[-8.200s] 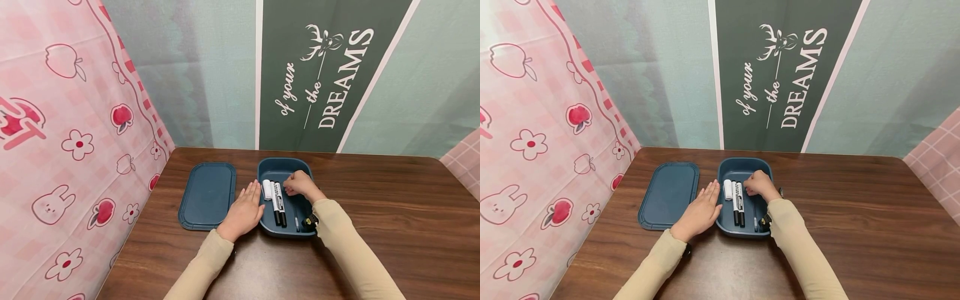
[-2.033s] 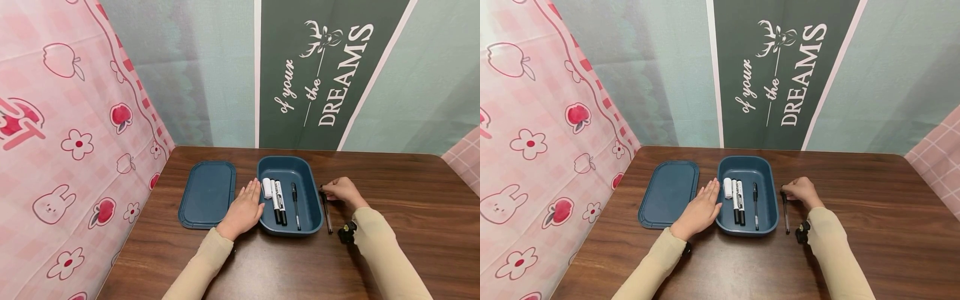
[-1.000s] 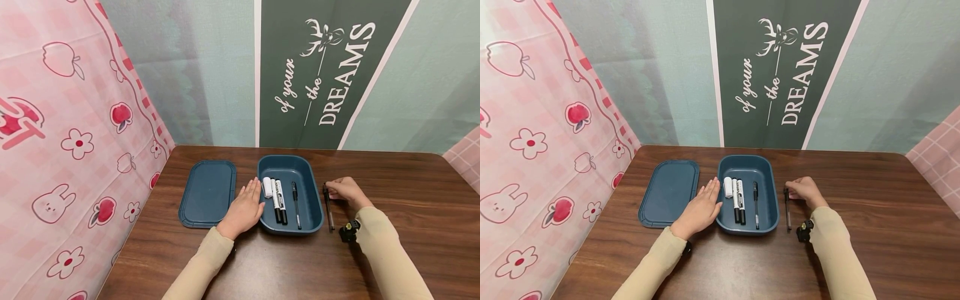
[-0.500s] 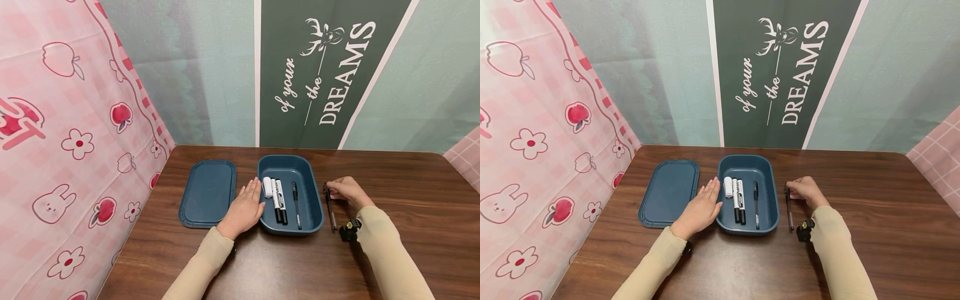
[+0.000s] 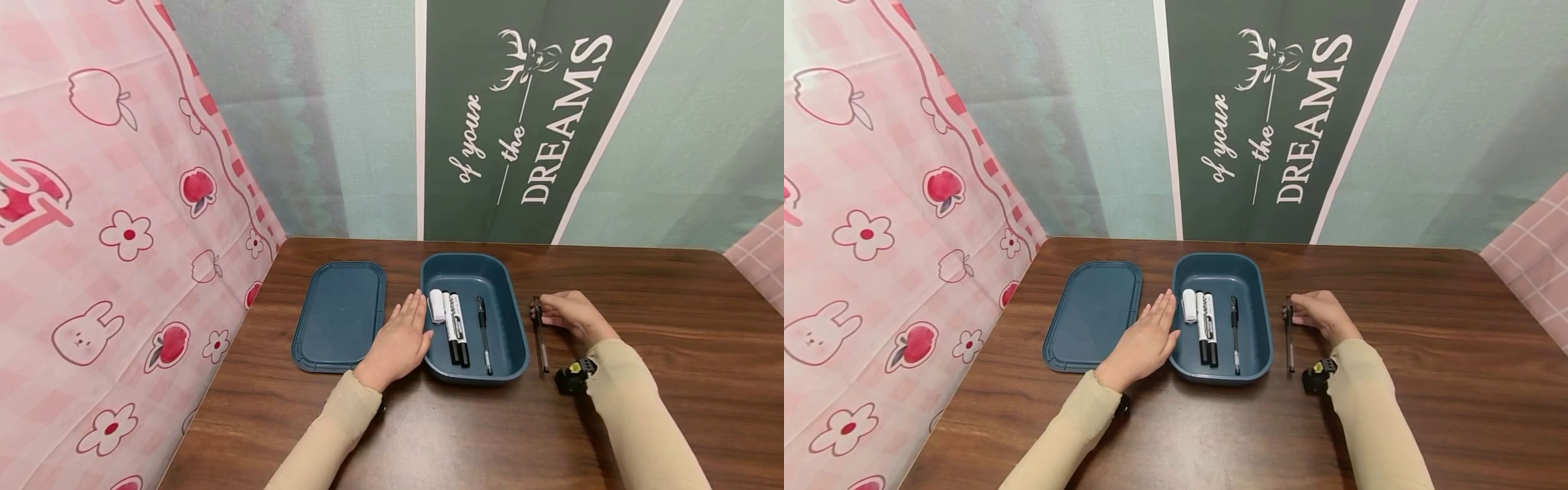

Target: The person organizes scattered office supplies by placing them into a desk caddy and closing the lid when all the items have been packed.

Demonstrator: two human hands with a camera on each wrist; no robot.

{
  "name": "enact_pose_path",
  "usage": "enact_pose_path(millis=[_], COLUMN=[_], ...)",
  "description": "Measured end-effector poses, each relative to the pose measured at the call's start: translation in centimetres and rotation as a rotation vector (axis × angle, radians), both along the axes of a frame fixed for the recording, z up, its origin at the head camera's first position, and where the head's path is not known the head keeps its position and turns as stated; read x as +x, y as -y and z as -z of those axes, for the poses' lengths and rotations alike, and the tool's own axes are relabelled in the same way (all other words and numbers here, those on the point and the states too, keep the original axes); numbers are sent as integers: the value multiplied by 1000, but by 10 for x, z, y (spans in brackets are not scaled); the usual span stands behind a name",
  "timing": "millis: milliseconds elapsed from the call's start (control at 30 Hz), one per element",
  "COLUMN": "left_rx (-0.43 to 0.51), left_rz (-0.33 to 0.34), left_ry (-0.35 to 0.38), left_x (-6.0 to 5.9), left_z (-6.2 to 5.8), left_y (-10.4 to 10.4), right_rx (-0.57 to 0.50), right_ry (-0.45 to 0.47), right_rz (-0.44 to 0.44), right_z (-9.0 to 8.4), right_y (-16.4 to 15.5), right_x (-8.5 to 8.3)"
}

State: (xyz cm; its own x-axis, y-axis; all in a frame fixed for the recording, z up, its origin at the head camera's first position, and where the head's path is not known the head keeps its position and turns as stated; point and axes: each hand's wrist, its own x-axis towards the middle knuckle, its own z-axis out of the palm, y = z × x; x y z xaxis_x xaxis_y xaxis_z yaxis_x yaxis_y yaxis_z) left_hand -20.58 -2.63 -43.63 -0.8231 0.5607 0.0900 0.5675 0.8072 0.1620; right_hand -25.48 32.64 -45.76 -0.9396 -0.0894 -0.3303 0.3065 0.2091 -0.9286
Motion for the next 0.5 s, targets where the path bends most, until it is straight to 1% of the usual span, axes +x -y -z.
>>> enact_pose_path(millis=[100, 333, 400, 500], left_rx=[0, 5, 4, 3], left_rz=[-1, -1, -4, -7], left_ry=[1, 2, 4, 6], left_x=[0, 1, 1, 1], left_z=[0, 0, 0, -1], left_y=[0, 0, 0, 0], right_rx=[-81, -431, -484, -517], right_ry=[5, 68, 84, 102], right_rz=[3, 37, 41, 51], right_z=[1, 1, 2, 2], right_y=[-3, -12, -13, -13], right_x=[1, 6, 5, 5])
